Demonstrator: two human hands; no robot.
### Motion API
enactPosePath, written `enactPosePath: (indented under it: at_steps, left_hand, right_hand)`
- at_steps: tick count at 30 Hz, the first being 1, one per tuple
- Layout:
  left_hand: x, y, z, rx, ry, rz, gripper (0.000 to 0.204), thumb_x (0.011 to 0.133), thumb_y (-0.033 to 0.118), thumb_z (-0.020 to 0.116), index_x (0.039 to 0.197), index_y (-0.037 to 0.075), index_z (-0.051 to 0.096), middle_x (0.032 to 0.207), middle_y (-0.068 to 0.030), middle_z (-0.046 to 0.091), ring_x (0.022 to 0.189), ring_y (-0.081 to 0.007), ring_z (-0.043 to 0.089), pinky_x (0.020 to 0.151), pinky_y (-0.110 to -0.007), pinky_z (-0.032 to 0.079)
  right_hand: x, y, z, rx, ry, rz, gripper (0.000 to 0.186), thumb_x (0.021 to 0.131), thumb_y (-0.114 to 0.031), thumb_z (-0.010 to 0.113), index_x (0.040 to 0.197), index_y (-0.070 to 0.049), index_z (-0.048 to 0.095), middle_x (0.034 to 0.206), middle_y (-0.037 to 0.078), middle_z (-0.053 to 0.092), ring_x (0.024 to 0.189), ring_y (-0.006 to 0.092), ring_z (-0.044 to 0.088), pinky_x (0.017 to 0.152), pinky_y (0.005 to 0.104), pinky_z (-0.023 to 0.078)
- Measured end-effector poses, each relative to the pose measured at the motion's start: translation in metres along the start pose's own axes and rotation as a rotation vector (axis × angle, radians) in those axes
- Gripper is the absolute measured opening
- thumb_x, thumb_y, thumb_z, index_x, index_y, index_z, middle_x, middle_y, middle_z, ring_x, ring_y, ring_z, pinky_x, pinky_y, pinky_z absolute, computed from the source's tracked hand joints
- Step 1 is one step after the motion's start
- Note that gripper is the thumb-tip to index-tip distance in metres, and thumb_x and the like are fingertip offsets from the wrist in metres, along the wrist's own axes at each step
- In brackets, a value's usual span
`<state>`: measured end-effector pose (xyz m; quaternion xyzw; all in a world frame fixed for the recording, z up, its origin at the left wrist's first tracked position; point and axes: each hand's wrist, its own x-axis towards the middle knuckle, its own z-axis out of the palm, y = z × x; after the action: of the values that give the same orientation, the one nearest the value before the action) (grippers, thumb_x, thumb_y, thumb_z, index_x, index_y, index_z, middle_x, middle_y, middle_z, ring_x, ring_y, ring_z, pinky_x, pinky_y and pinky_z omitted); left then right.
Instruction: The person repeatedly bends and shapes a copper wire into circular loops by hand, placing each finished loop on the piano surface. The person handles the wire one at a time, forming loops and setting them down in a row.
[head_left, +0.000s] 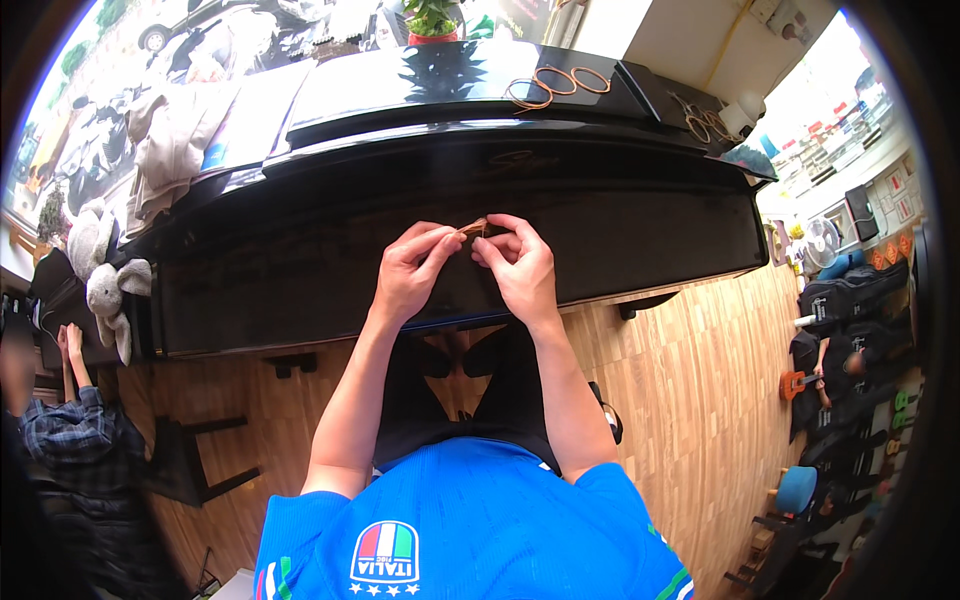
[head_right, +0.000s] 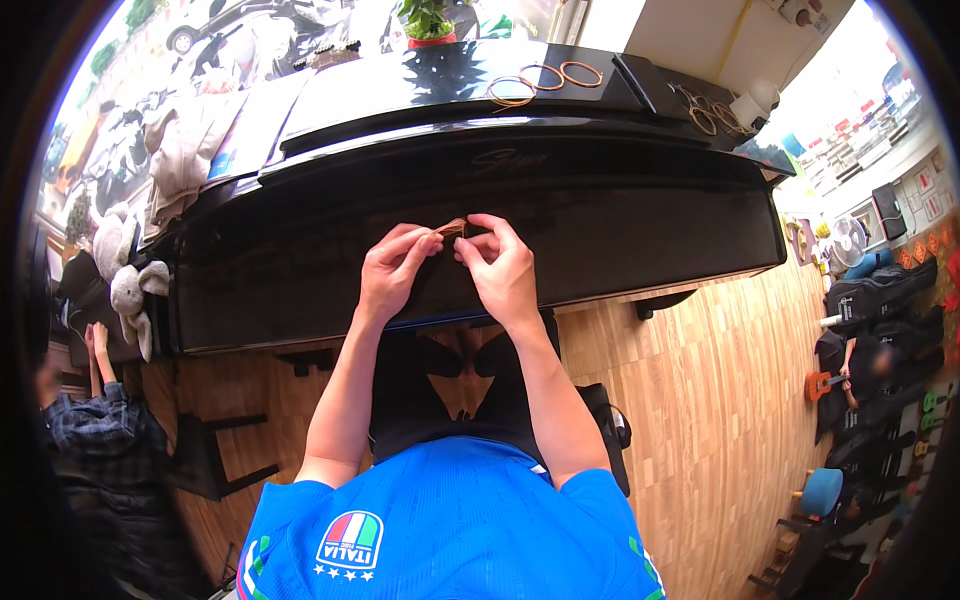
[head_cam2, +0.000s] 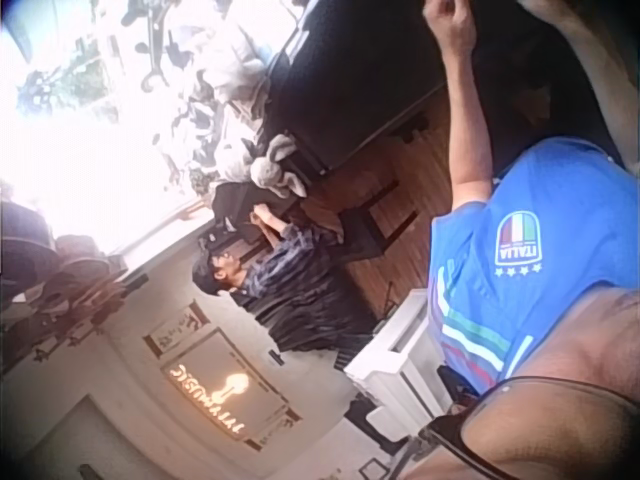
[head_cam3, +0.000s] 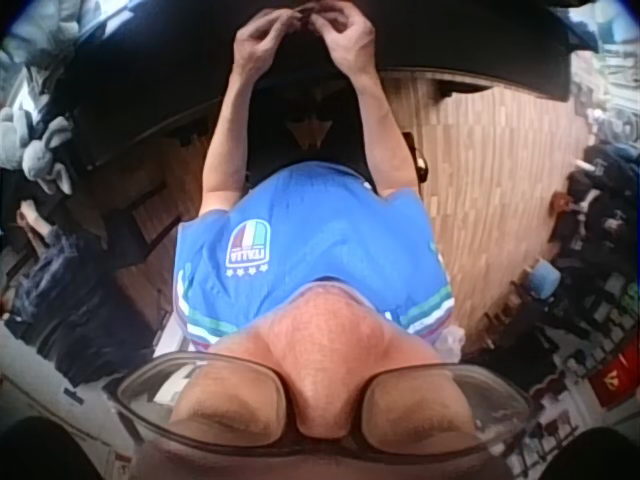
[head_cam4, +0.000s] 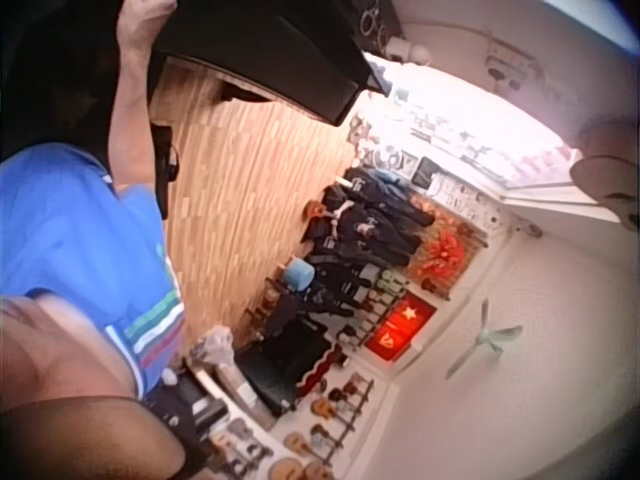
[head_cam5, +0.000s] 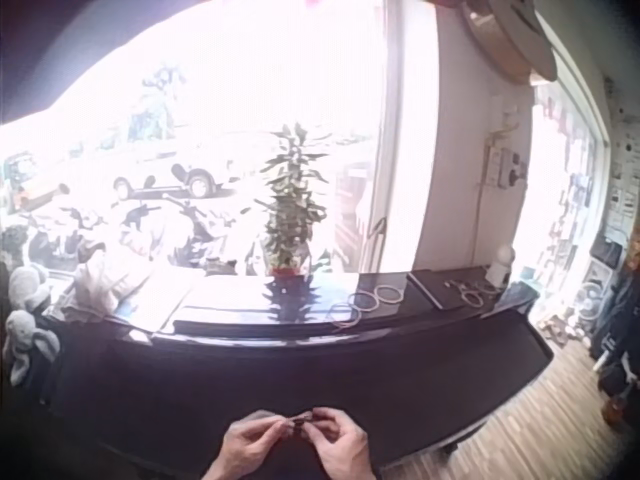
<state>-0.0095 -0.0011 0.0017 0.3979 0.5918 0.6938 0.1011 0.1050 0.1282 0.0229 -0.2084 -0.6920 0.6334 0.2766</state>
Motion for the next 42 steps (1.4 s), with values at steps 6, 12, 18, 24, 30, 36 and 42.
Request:
enactPosePath:
  at_steps: [6, 12, 18, 24, 30, 36, 42]
  left_hand:
    - [0.001, 0.012, 0.004, 0.247, 0.110, 0.073, 0.014, 0.093, 0.010, 0.070, 0.104, 0.003, 0.075, 0.095, -0.0083, 0.067, 0.083, -0.0171, 0.064, 0.071, -0.029, 0.050]
    - [0.002, 0.017, 0.007, 0.327, 0.085, 0.106, 0.014, 0.093, 0.009, 0.071, 0.105, 0.005, 0.076, 0.095, -0.0082, 0.067, 0.081, -0.0179, 0.065, 0.069, -0.029, 0.050]
    - [-0.002, 0.014, 0.008, 0.322, 0.006, 0.105, 0.013, 0.091, 0.006, 0.071, 0.103, 0.005, 0.076, 0.096, -0.0081, 0.066, 0.084, -0.0180, 0.066, 0.071, -0.029, 0.051]
    - [-0.002, 0.016, 0.010, 0.369, -0.033, 0.134, 0.013, 0.091, 0.006, 0.071, 0.103, 0.006, 0.076, 0.096, -0.0084, 0.067, 0.083, -0.0193, 0.067, 0.070, -0.030, 0.052]
    - [-0.001, 0.015, 0.011, 0.337, 0.006, 0.104, 0.014, 0.092, 0.008, 0.070, 0.104, 0.004, 0.076, 0.095, -0.0091, 0.069, 0.083, -0.0197, 0.067, 0.072, -0.030, 0.053]
    - [-0.001, 0.012, 0.009, 0.269, -0.008, 0.035, 0.017, 0.096, 0.010, 0.066, 0.108, 0.002, 0.074, 0.088, -0.0084, 0.072, 0.081, -0.0165, 0.068, 0.074, -0.028, 0.053]
    - [-0.003, 0.005, 0.001, -0.037, -0.032, -0.153, 0.020, 0.100, 0.012, 0.062, 0.111, 0.000, 0.073, 0.083, -0.0045, 0.072, 0.076, -0.0093, 0.065, 0.073, -0.024, 0.052]
  right_hand:
    - [-0.004, -0.011, -0.022, -0.108, -0.132, 0.137, 0.025, 0.093, -0.006, 0.068, 0.117, 0.003, 0.068, 0.090, 0.008, 0.074, 0.084, 0.0132, 0.071, 0.078, 0.0262, 0.059]
    - [0.001, -0.020, -0.035, -0.176, -0.093, 0.112, 0.017, 0.094, -0.007, 0.064, 0.107, 0.002, 0.071, 0.088, 0.009, 0.074, 0.082, 0.0140, 0.072, 0.077, 0.0272, 0.057]
    - [0.004, -0.015, -0.024, 0.000, -0.107, 0.163, 0.019, 0.096, -0.011, 0.065, 0.110, 0.002, 0.070, 0.092, 0.009, 0.073, 0.079, 0.0128, 0.069, 0.074, 0.0263, 0.056]
    - [0.008, -0.017, -0.036, -0.055, -0.151, 0.153, 0.023, 0.095, -0.014, 0.070, 0.112, 0.001, 0.072, 0.086, 0.005, 0.070, 0.073, 0.0096, 0.064, 0.069, 0.0253, 0.054]
    - [0.009, -0.017, -0.049, -0.396, -0.007, -0.211, 0.013, 0.087, -0.009, 0.076, 0.098, -0.003, 0.077, 0.081, 0.005, 0.071, 0.071, 0.0137, 0.066, 0.066, 0.0263, 0.052]
    - [0.011, -0.016, -0.036, -0.524, 0.110, -0.498, 0.012, 0.085, -0.004, 0.073, 0.096, -0.001, 0.075, 0.092, 0.015, 0.074, 0.081, 0.0285, 0.073, 0.070, 0.0324, 0.058]
    - [0.006, -0.013, -0.018, -0.303, 0.113, -0.366, 0.011, 0.090, -0.002, 0.069, 0.100, 0.001, 0.074, 0.092, 0.013, 0.076, 0.083, 0.0221, 0.074, 0.073, 0.0285, 0.059]
